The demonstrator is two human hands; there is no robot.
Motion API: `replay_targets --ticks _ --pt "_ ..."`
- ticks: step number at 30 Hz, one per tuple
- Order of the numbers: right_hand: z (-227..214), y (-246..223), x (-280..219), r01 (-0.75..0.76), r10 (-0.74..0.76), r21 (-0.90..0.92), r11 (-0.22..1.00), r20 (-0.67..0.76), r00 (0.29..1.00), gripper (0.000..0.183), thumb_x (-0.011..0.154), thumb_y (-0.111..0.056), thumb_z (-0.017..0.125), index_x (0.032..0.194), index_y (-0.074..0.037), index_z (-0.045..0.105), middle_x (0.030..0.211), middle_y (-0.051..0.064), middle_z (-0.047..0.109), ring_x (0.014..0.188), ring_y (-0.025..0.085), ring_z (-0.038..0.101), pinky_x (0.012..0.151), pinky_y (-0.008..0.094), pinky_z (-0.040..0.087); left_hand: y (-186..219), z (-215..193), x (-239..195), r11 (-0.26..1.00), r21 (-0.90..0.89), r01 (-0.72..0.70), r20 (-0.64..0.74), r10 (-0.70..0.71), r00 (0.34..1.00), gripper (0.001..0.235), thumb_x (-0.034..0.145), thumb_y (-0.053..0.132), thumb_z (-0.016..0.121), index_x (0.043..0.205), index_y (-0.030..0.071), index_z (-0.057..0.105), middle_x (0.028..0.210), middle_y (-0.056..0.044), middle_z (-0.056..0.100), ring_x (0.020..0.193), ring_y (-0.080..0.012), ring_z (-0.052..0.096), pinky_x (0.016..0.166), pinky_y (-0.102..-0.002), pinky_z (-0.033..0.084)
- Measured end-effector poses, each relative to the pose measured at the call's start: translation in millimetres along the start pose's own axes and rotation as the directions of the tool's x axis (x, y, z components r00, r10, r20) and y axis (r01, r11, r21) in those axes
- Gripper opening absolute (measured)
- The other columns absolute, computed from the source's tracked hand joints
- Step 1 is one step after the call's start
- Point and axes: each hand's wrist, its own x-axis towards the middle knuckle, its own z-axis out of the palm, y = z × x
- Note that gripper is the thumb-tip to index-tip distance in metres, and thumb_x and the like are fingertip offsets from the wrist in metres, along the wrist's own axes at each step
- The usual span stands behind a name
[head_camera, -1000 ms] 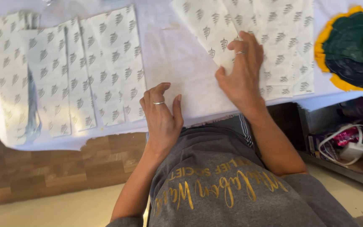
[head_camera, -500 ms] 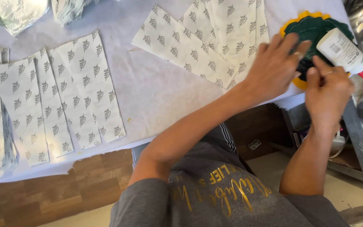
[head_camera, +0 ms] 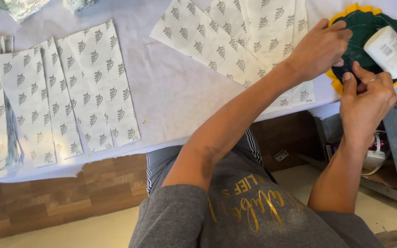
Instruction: Aligning printed paper sheets in an overlapping stack and applying glue to the edges using a squeeze bottle.
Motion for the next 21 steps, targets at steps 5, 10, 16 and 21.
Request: replay_targets --ticks 5,10,16,21 --pt "1 4 -1 0.036 -0.036 0.014 0.999 -0.018 0.999 0.023 0.104 0.015 0.086 0.127 0.015 0.085 0.102 0.021 0.075 0.085 0.029 0.060 0.069 0.044 0.051 -19 11 6 0.962 -0.271 0.037 0.032 -0.030 0.999 0.036 0.057 0.019 0.090 0.052 0.018 0.055 0.062 0.002 0.061 0.071 -0.0208 0.059 0.060 -0.038 0.049" --pt "5 11 -5 0.064 -0.064 0.014 0.998 -0.024 0.998 0.021 0.105 0.018 0.086 0.090 0.013 0.072 0.122 0.025 0.084 0.105 0.033 0.067 0.077 0.045 0.054 -29 10 3 0.925 -0.378 -0.035 0.006 0.041 0.999 0.034 0.065 -0.001 0.072 0.055 0.020 0.047 0.066 0.002 0.056 0.067 -0.0173 0.055 0.053 -0.031 0.047" --pt "11 22 -11 0.001 -0.001 0.007 1.000 -0.014 1.000 0.023 0.109 0.013 0.090 0.131 0.014 0.089 0.078 0.014 0.055 0.089 0.030 0.061 0.076 0.045 0.053 -17 -15 2 0.966 -0.213 -0.149 0.046 0.162 0.986 0.023 0.077 -0.007 0.071 0.068 0.013 0.064 0.079 -0.004 0.064 0.078 -0.0179 0.059 0.080 -0.034 0.053" --pt "20 27 -17 -0.157 0.162 0.195 0.968 -0.009 0.987 0.020 0.116 0.015 0.084 0.136 0.013 0.080 0.101 0.014 0.062 0.083 0.021 0.052 0.080 0.034 0.050 -14 -66 -19 0.994 -0.105 0.018 -0.029 -0.021 0.999 0.017 0.092 0.008 0.062 0.080 0.001 0.072 0.093 -0.011 0.065 0.086 -0.0191 0.066 0.079 -0.032 0.057"
